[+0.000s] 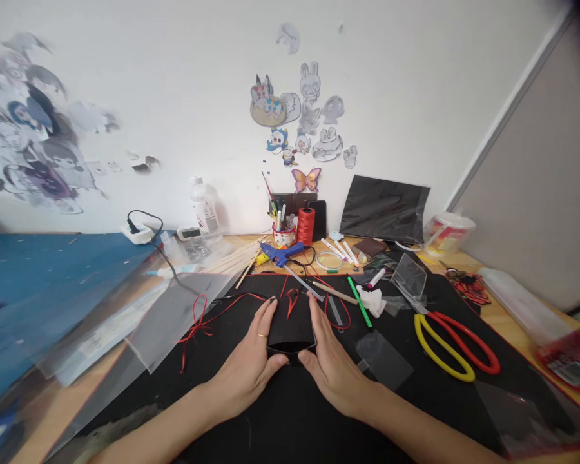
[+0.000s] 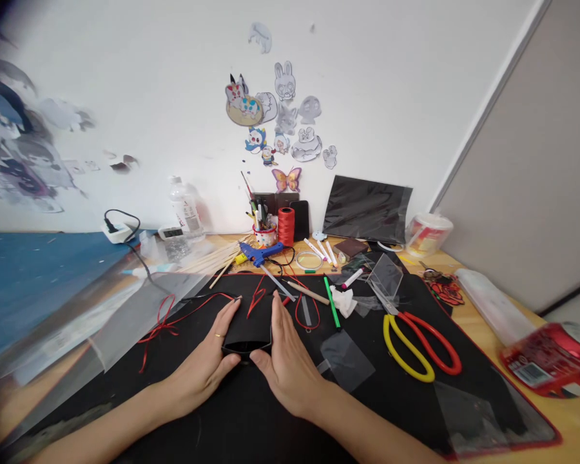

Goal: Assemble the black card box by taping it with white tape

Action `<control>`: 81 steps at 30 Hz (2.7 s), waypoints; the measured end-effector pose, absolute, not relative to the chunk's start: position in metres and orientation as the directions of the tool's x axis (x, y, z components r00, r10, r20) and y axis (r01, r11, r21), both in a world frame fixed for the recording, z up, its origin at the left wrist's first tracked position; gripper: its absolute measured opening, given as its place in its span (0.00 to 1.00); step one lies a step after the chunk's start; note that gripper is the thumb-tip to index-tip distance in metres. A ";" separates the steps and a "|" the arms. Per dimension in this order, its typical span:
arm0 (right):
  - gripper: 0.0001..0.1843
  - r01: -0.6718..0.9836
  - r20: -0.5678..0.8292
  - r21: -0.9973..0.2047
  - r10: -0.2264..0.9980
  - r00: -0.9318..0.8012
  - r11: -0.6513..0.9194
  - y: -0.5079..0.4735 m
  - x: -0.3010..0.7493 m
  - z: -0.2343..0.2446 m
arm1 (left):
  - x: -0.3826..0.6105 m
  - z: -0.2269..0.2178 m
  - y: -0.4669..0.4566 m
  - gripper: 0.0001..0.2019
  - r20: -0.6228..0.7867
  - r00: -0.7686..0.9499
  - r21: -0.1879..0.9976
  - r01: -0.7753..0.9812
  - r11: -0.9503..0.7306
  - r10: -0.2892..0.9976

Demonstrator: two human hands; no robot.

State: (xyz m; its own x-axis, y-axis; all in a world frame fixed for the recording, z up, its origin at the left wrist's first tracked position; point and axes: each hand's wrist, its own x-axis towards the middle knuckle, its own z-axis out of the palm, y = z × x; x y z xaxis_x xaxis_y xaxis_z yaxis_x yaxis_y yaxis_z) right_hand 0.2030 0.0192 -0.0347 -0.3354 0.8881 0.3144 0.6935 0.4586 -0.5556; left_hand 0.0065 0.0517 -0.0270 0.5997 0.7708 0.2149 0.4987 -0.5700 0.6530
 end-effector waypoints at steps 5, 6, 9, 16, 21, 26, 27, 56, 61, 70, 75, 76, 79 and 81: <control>0.38 0.707 0.301 -0.551 0.895 -0.328 0.444 0.019 0.203 -0.035 | 0.006 -0.026 0.052 0.34 0.210 0.596 0.647 0.510 -0.567 0.775; 0.38 0.708 0.300 -0.550 0.896 -0.327 0.443 0.019 0.202 -0.035 | 0.007 -0.026 0.052 0.34 0.209 0.596 0.646 0.511 -0.567 0.775; 0.38 0.708 0.304 -0.550 0.896 -0.323 0.442 0.018 0.202 -0.035 | 0.007 -0.026 0.052 0.35 0.206 0.595 0.644 0.516 -0.566 0.777; 0.38 0.690 0.293 -0.588 0.906 -0.306 0.423 0.018 0.202 -0.032 | 0.008 -0.024 0.052 0.35 0.221 0.601 0.641 0.504 -0.579 0.768; 0.39 0.685 0.303 -0.590 0.904 -0.302 0.427 0.018 0.201 -0.032 | 0.007 -0.023 0.052 0.35 0.238 0.600 0.649 0.487 -0.584 0.764; 0.40 0.685 0.306 -0.584 0.900 -0.311 0.436 0.018 0.201 -0.033 | 0.008 -0.024 0.053 0.35 0.247 0.600 0.660 0.471 -0.586 0.761; 0.41 0.685 0.304 -0.585 0.900 -0.312 0.434 0.018 0.201 -0.033 | 0.008 -0.024 0.053 0.35 0.250 0.598 0.663 0.468 -0.585 0.761; 0.36 0.671 0.328 -0.625 0.914 -0.237 0.398 0.022 0.200 -0.037 | 0.012 -0.024 0.055 0.35 0.286 0.568 0.667 0.460 -0.586 0.772; 0.36 0.666 0.343 -0.640 0.918 -0.197 0.382 0.023 0.200 -0.040 | 0.012 -0.024 0.054 0.32 0.304 0.556 0.686 0.435 -0.583 0.774; 0.34 0.665 0.324 -0.665 0.933 -0.154 0.340 0.025 0.198 -0.040 | 0.014 -0.025 0.054 0.28 0.298 0.540 0.702 0.435 -0.564 0.787; 0.34 0.661 0.323 -0.664 0.932 -0.166 0.348 0.024 0.199 -0.041 | 0.015 -0.025 0.053 0.28 0.286 0.543 0.689 0.456 -0.563 0.790; 0.34 0.659 0.323 -0.666 0.932 -0.167 0.349 0.024 0.199 -0.041 | 0.015 -0.025 0.053 0.28 0.284 0.544 0.687 0.459 -0.563 0.789; 0.34 0.657 0.317 -0.670 0.934 -0.167 0.345 0.024 0.199 -0.040 | 0.014 -0.024 0.053 0.28 0.283 0.545 0.684 0.462 -0.564 0.789; 0.33 0.656 0.314 -0.672 0.935 -0.166 0.342 0.024 0.199 -0.040 | 0.014 -0.024 0.053 0.28 0.281 0.545 0.684 0.464 -0.563 0.790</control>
